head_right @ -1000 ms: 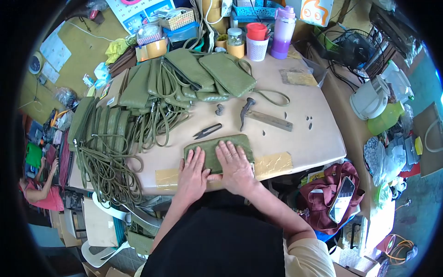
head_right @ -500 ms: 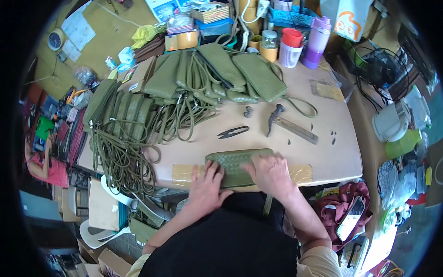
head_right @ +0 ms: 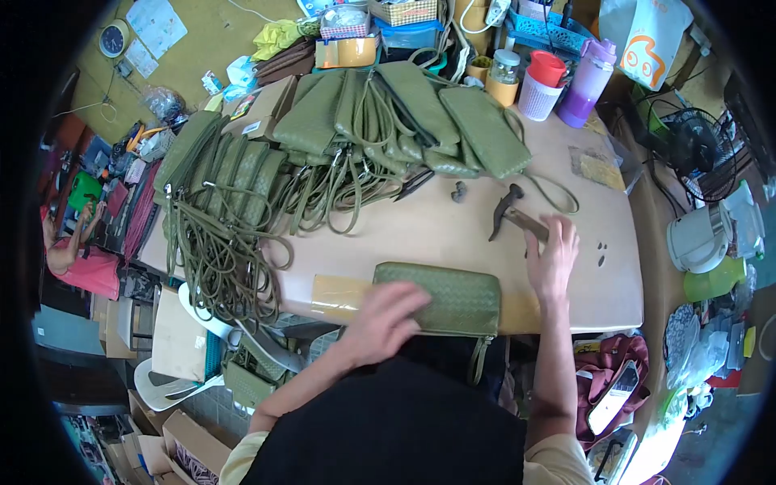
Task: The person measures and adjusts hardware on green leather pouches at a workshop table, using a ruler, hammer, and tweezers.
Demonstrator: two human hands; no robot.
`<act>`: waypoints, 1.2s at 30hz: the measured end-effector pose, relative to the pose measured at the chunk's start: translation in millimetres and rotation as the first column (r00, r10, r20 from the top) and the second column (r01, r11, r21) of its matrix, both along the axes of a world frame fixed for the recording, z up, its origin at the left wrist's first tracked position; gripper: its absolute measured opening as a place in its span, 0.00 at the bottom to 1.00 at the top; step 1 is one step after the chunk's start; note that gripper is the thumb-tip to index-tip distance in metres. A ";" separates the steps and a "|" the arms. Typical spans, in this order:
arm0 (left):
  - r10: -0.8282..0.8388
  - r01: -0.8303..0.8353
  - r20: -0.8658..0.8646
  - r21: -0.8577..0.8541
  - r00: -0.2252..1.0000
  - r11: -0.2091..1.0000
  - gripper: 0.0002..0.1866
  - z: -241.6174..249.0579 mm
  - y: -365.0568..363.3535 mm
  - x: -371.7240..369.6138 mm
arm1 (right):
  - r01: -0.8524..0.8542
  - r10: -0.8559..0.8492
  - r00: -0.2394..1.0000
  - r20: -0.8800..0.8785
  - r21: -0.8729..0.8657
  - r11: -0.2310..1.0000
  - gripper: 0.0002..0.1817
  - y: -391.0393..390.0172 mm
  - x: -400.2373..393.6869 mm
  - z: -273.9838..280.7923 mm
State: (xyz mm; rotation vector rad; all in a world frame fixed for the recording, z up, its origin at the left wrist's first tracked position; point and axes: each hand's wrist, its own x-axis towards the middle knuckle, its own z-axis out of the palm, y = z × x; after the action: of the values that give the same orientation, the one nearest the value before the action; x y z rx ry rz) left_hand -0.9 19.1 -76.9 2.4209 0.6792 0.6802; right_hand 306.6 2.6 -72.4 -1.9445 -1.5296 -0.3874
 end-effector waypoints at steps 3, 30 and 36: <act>0.545 -0.542 0.009 -0.089 0.839 0.836 0.17 9.2 15.7 -7.9 | -0.213 0.193 0.958 -0.213 -0.077 0.974 0.18 -29.7 -10.9 -2.1; 0.253 -0.174 0.477 -0.204 0.842 0.963 0.08 52.9 -0.4 20.7 | -0.571 0.593 0.778 -0.210 0.159 0.805 0.09 -32.8 -131.7 65.7; 0.114 -0.157 0.377 0.085 0.919 0.984 0.10 141.5 55.6 30.2 | -0.312 0.522 0.148 -0.840 0.461 0.830 0.17 14.3 -134.5 101.6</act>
State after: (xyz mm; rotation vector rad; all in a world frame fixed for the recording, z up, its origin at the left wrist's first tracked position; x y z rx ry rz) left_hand 29.2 74.7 64.5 2.2633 0.6670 1.2274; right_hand 172.1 16.9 29.2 -1.0150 -0.9923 0.8080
